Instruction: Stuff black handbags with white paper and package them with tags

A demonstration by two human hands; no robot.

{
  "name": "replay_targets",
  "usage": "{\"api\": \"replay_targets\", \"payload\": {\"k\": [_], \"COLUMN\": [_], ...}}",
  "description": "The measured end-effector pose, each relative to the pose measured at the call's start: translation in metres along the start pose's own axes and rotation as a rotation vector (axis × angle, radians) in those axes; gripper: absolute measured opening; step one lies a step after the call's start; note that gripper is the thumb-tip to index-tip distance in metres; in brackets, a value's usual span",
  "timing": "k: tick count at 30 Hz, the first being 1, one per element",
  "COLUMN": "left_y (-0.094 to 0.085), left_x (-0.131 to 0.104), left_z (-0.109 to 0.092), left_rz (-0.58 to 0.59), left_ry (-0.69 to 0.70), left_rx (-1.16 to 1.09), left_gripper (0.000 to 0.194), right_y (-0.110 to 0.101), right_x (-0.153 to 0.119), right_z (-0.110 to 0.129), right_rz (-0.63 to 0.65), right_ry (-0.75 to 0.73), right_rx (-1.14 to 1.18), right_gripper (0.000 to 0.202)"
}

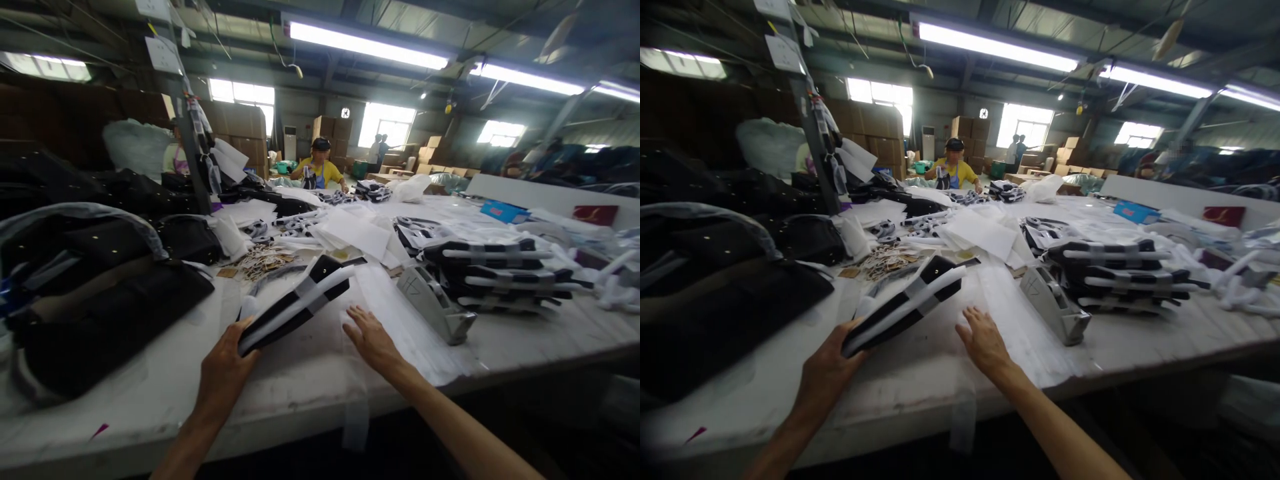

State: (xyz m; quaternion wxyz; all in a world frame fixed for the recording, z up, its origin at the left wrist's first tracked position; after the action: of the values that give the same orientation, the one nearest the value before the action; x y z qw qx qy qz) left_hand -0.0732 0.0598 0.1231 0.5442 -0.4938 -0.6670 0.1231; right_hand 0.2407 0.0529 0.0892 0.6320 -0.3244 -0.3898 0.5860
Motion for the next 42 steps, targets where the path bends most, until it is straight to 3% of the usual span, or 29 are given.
{"api": "replay_targets", "payload": {"k": [3,6,8,11,15,17,21,24,28,31,37,40,42], "left_y": [-0.001,-0.003,-0.004,-0.004,-0.003,-0.002,-0.003,-0.002,0.001,0.003,0.019,0.036,0.047], "left_x": [0.001,0.002,0.003,0.003,0.002,0.002,0.002,0.004,0.005,0.005,-0.003,-0.015,-0.024], "left_z": [0.001,0.002,0.003,0.006,0.007,0.008,0.007,0.003,-0.004,-0.011,-0.046,-0.070,-0.081], "left_rz": [0.001,-0.002,-0.001,0.000,0.003,0.005,0.017,0.033,0.036,0.014,-0.009,-0.001,0.005], "left_ry": [-0.038,-0.074,-0.103,-0.136,-0.131,-0.130,-0.140,-0.138,-0.071,0.044,0.389,0.538,0.586], "left_rx": [-0.016,-0.056,-0.078,-0.088,-0.104,-0.120,-0.131,-0.126,-0.121,-0.121,-0.034,0.033,0.068], "left_gripper": [0.038,0.036,0.036,0.037,0.040,0.041,0.040,0.039,0.038,0.039,0.043,0.035,0.032], "right_y": [0.025,0.048,0.055,0.058,0.061,0.061,0.058,0.061,0.063,0.060,0.029,0.001,-0.019], "right_x": [0.030,0.050,0.056,0.047,0.015,0.006,0.023,0.047,0.060,0.028,-0.072,-0.088,-0.082], "right_z": [-0.004,0.014,0.035,0.068,0.081,0.074,0.055,0.063,0.085,0.094,0.089,0.096,0.102], "right_rz": [0.068,0.115,0.134,0.219,0.404,0.428,0.289,0.210,0.155,0.110,0.029,-0.007,-0.047], "right_ry": [0.087,0.030,-0.086,-0.386,-0.645,-0.631,-0.381,-0.320,-0.334,-0.481,-0.761,-0.819,-0.835], "right_rx": [-0.169,-0.216,-0.204,-0.130,-0.048,-0.026,-0.057,-0.118,-0.111,-0.038,0.128,0.170,0.172], "right_gripper": [0.072,0.073,0.067,0.065,0.077,0.075,0.069,0.069,0.039,0.030,0.027,0.031,0.033]}}
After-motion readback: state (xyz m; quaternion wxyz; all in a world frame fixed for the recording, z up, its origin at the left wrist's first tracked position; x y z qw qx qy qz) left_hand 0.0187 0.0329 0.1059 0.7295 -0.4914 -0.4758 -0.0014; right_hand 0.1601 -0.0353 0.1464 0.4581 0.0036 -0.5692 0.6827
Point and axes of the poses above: each hand's wrist, its own x-axis towards the middle knuckle, its own y-axis out of the palm, z = x × y, the point moved 6 cm from there along x, towards the middle knuckle, and after that the axes turned 1 degree about y, right-handed, at the moved point
